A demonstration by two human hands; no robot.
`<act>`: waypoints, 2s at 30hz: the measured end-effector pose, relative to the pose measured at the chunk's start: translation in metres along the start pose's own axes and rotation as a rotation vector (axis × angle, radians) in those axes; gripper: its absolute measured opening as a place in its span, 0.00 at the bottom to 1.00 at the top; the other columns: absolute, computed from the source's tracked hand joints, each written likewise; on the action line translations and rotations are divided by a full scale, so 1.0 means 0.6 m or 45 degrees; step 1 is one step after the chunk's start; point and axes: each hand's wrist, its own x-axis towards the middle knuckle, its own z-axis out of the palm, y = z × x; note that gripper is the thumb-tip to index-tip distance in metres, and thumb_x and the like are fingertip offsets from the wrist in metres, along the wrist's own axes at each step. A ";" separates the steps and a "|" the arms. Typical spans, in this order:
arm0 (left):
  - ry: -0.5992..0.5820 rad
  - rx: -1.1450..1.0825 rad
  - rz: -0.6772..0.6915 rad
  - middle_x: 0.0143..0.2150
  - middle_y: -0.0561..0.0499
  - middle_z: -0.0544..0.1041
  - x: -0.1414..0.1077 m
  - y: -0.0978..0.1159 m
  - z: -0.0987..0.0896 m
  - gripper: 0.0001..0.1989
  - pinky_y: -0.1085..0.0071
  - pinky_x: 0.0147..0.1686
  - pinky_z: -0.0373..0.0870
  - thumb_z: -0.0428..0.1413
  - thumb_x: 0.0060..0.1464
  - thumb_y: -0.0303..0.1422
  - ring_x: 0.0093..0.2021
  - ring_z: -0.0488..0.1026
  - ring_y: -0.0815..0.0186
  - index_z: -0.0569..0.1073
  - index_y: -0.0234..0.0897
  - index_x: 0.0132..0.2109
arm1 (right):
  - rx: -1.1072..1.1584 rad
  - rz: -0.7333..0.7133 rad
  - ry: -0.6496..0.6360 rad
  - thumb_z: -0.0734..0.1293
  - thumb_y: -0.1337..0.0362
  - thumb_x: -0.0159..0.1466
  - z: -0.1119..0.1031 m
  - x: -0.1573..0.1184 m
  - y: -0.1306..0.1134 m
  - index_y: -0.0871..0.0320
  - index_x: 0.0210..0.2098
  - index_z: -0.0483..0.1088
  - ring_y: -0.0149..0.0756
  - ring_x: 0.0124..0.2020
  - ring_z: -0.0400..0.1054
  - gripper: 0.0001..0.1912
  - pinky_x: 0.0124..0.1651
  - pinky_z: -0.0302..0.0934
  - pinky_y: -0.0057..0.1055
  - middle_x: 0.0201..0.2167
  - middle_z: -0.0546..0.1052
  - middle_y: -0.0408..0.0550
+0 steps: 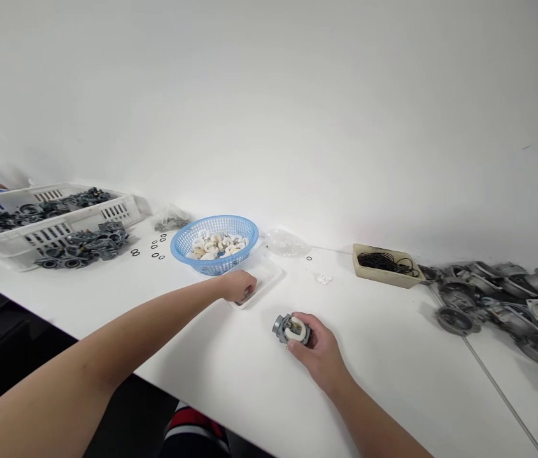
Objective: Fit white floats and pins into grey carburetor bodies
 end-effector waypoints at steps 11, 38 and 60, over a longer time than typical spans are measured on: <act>0.068 -0.088 -0.098 0.30 0.50 0.74 -0.006 0.008 -0.005 0.11 0.73 0.30 0.64 0.51 0.36 0.22 0.31 0.69 0.64 0.71 0.37 0.30 | 0.017 -0.040 -0.025 0.74 0.61 0.49 -0.004 0.004 0.009 0.57 0.45 0.71 0.49 0.42 0.71 0.24 0.48 0.65 0.48 0.41 0.77 0.52; 1.077 -1.184 -0.092 0.30 0.54 0.77 -0.134 0.220 0.073 0.06 0.76 0.32 0.69 0.54 0.51 0.29 0.31 0.73 0.70 0.77 0.40 0.33 | -0.030 -0.045 -0.066 0.73 0.63 0.51 -0.009 0.000 -0.006 0.56 0.46 0.69 0.47 0.44 0.70 0.22 0.47 0.66 0.44 0.44 0.75 0.52; 1.265 -1.247 -0.262 0.31 0.54 0.78 -0.117 0.258 0.133 0.07 0.76 0.30 0.69 0.54 0.48 0.26 0.30 0.72 0.71 0.76 0.40 0.30 | -0.031 -0.054 -0.078 0.73 0.61 0.51 -0.012 0.001 -0.001 0.54 0.47 0.68 0.44 0.44 0.70 0.23 0.47 0.66 0.42 0.43 0.75 0.49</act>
